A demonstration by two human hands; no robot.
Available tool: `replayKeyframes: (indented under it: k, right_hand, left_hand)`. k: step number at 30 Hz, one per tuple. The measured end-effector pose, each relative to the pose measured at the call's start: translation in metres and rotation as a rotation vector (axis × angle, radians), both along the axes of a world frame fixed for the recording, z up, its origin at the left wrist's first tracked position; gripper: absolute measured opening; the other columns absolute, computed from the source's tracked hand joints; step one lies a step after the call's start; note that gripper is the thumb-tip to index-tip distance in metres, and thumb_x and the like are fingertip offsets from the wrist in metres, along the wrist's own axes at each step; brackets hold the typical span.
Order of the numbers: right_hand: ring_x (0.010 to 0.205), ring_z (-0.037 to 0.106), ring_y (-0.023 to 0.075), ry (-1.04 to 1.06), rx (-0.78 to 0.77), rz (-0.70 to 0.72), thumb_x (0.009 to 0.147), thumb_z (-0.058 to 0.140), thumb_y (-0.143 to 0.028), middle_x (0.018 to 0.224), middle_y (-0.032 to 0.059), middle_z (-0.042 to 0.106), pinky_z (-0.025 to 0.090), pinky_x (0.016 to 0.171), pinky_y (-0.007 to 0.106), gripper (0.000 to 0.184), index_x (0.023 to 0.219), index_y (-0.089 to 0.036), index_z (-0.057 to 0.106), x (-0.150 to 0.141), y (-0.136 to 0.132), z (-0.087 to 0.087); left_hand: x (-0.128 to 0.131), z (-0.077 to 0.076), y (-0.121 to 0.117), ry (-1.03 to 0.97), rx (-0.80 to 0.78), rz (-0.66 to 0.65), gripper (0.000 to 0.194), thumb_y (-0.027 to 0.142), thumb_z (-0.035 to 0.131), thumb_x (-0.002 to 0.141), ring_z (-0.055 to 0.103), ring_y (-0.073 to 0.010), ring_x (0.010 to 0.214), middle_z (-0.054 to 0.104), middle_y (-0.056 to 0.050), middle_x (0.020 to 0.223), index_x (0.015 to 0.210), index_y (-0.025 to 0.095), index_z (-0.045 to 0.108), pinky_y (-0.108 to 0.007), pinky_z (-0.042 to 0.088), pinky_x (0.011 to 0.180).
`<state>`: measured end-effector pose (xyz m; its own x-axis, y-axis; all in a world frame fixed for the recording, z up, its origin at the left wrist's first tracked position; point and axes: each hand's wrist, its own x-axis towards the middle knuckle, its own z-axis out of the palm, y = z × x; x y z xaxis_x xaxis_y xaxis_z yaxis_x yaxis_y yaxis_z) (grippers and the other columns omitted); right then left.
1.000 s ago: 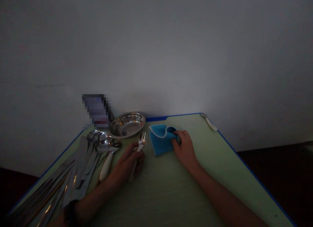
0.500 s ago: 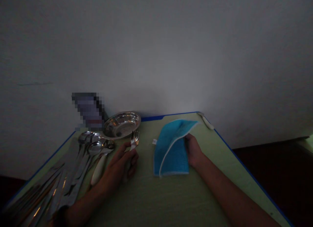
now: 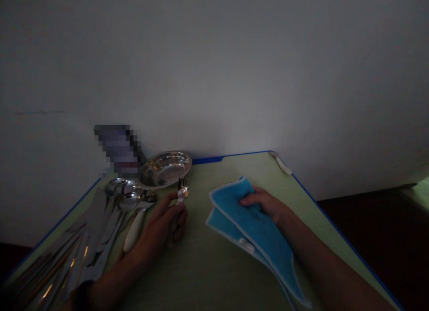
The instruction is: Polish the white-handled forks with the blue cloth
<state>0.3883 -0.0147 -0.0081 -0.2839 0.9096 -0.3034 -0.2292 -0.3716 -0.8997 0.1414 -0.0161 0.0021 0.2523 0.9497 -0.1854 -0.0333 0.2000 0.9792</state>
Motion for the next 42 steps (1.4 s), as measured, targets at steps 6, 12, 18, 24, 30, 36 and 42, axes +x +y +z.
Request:
replayKeyframes:
  k: [6,12,18,24,30,36,42]
  right_hand:
    - [0.09,0.062,0.0197,-0.373,0.327,-0.192,0.064,0.07,-0.032,0.104,0.0057,0.064,0.051,0.08,0.037,0.048,0.106,-0.019,0.051,-0.023,0.01,-0.006]
    - [0.107,0.055,0.0225,-0.317,0.341,-0.148,0.063,0.07,-0.033,0.127,0.0114,0.048,0.046,0.089,0.042,0.071,0.125,-0.021,0.037,-0.021,0.009,-0.015]
    - [0.116,0.04,0.0265,-1.048,0.805,-0.11,0.073,0.059,-0.048,0.12,0.0115,0.044,0.032,0.099,0.047,0.048,0.112,-0.021,0.051,-0.041,-0.021,-0.002]
    - [0.095,0.048,0.0244,-1.125,0.922,0.329,0.064,0.063,-0.059,0.098,0.0051,0.056,0.034,0.089,0.046,0.053,0.1,-0.022,0.055,-0.056,-0.04,0.01]
    - [0.088,0.049,0.0195,-1.169,0.974,0.373,0.079,0.054,-0.045,0.088,0.0022,0.059,0.034,0.085,0.041,0.026,0.089,-0.02,0.056,-0.054,-0.038,0.01]
    - [0.087,0.05,0.0194,-1.207,1.067,0.413,0.077,0.056,-0.04,0.09,0.0037,0.059,0.036,0.083,0.038,0.023,0.089,-0.02,0.056,-0.061,-0.044,0.012]
    - [0.078,0.051,0.0165,-1.257,1.175,0.344,0.082,0.048,-0.023,0.08,0.0035,0.06,0.038,0.077,0.034,0.011,0.082,-0.018,0.058,-0.064,-0.042,0.009]
  left_hand:
    - [0.0,-0.004,0.001,0.033,0.04,0.012,0.02,0.036,0.046,0.083,0.038,-0.0039,0.031,0.045,0.011,0.054,0.099,0.024,0.042,-0.013,0.026,0.03]
    - [0.001,-0.007,0.002,0.165,0.12,0.012,0.026,0.037,0.052,0.08,0.043,-0.0064,0.036,0.052,0.009,0.058,0.102,0.023,0.045,-0.015,0.031,0.032]
    - [0.001,-0.003,0.004,0.257,0.163,0.091,0.029,0.034,0.054,0.079,0.046,-0.0079,0.039,0.064,0.002,0.072,0.103,0.02,0.045,-0.019,0.037,0.039]
    - [-0.002,-0.004,0.005,0.393,0.273,0.083,0.03,0.034,0.052,0.082,0.065,-0.0194,0.073,0.07,-0.006,0.093,0.107,0.019,0.046,-0.031,0.049,0.065]
    - [-0.005,-0.011,0.008,0.467,0.382,0.048,0.023,0.032,0.05,0.084,0.06,-0.0231,0.102,0.07,-0.006,0.099,0.104,0.02,0.048,-0.037,0.042,0.09]
    - [-0.008,-0.013,0.008,0.501,0.427,-0.002,0.025,0.034,0.047,0.085,0.056,-0.0249,0.108,0.065,-0.008,0.11,0.106,0.019,0.05,-0.04,0.038,0.094]
    - [-0.008,-0.014,0.007,0.568,0.466,-0.038,0.026,0.033,0.043,0.087,0.054,-0.0252,0.109,0.062,-0.008,0.113,0.107,0.019,0.051,-0.04,0.037,0.094]
